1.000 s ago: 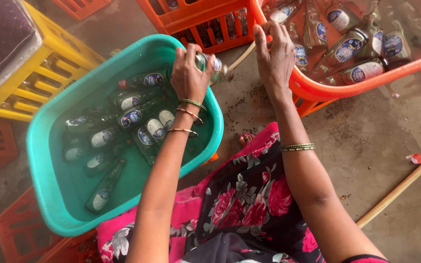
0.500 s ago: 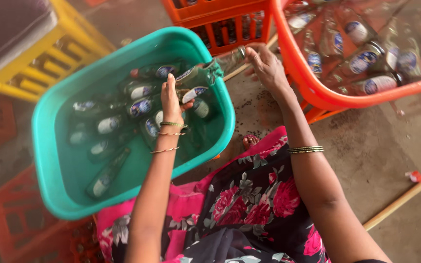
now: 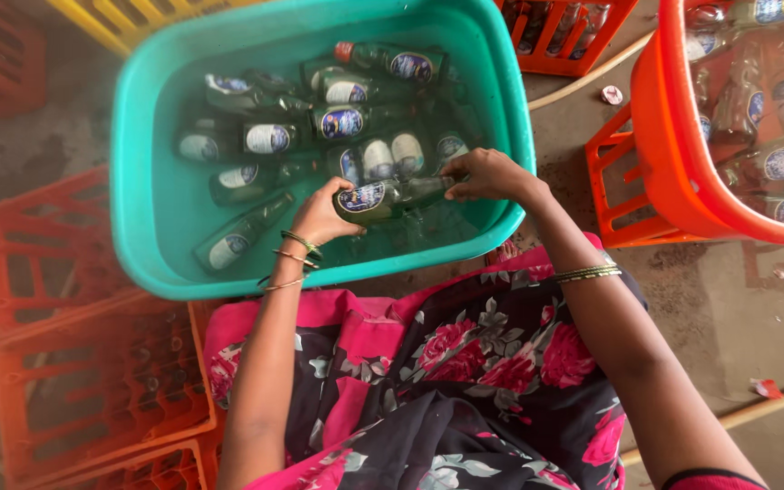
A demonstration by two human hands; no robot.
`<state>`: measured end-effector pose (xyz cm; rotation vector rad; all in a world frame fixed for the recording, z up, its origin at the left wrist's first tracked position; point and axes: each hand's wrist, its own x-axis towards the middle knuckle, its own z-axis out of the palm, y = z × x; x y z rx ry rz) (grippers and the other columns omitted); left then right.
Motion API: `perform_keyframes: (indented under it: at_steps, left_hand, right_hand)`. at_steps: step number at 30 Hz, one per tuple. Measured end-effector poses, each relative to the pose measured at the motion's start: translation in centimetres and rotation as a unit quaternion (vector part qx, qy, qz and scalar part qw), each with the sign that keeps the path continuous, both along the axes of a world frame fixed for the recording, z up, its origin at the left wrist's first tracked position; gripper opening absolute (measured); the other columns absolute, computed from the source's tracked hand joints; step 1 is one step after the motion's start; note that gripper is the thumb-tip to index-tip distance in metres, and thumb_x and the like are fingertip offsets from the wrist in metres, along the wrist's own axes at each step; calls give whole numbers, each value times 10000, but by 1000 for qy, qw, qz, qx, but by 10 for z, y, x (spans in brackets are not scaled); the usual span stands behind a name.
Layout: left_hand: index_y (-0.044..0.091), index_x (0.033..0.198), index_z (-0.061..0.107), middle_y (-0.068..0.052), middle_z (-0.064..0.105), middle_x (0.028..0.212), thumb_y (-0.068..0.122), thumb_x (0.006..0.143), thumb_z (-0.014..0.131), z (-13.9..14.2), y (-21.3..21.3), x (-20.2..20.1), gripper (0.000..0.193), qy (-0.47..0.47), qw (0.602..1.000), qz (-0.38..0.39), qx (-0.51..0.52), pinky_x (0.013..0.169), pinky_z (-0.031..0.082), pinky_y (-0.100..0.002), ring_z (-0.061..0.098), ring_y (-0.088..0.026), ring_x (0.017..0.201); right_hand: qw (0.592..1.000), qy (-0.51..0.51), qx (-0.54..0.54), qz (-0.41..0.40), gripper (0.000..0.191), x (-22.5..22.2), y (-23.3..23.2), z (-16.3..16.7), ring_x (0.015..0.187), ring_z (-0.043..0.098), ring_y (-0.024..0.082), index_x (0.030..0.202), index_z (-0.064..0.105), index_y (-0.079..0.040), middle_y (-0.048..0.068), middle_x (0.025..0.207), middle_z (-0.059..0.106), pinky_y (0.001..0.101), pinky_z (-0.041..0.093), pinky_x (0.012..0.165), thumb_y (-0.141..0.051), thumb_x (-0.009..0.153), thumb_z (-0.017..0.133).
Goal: The person washes glass bottles by hand in a teal basin filled with water. They pick up bottles, rinse them with a hose, and place them into an orange basin. The process is repeated for multiple bottles.
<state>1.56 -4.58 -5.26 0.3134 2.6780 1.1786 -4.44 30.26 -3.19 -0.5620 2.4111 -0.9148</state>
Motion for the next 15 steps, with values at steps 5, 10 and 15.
perform_keyframes:
  at_steps: [5,10,15]
  left_hand:
    - [208,1253,598,-126,712,1152,294,568,959,0,13,8,780,-6,987,32,-155,838,550,-515,679,-401,1075]
    - [212,1279,619,-187,604,1209,306,556,990,-1,24,7,819,-11,968,40,-248,844,548,-534,660,-428,1043]
    - [226,1286,632,-182,622,1220,409,540,997,-11,23,7,851,-22,969,17,-246,893,536,-533,657,-427,1073]
  right_hand:
    - [984,120,123,49,573,3,-9,-24,1037,701,339,1228,717,-149,122,1062,764,454,532,901,-370,718,855]
    - [980,113,149,71,528,1,-11,-35,1027,696,348,1203,683,-109,148,1053,751,468,528,892,-334,753,844]
    - [980,81,165,69,486,2,-13,-38,1049,700,335,1182,671,-100,141,1070,750,461,530,901,-284,760,827]
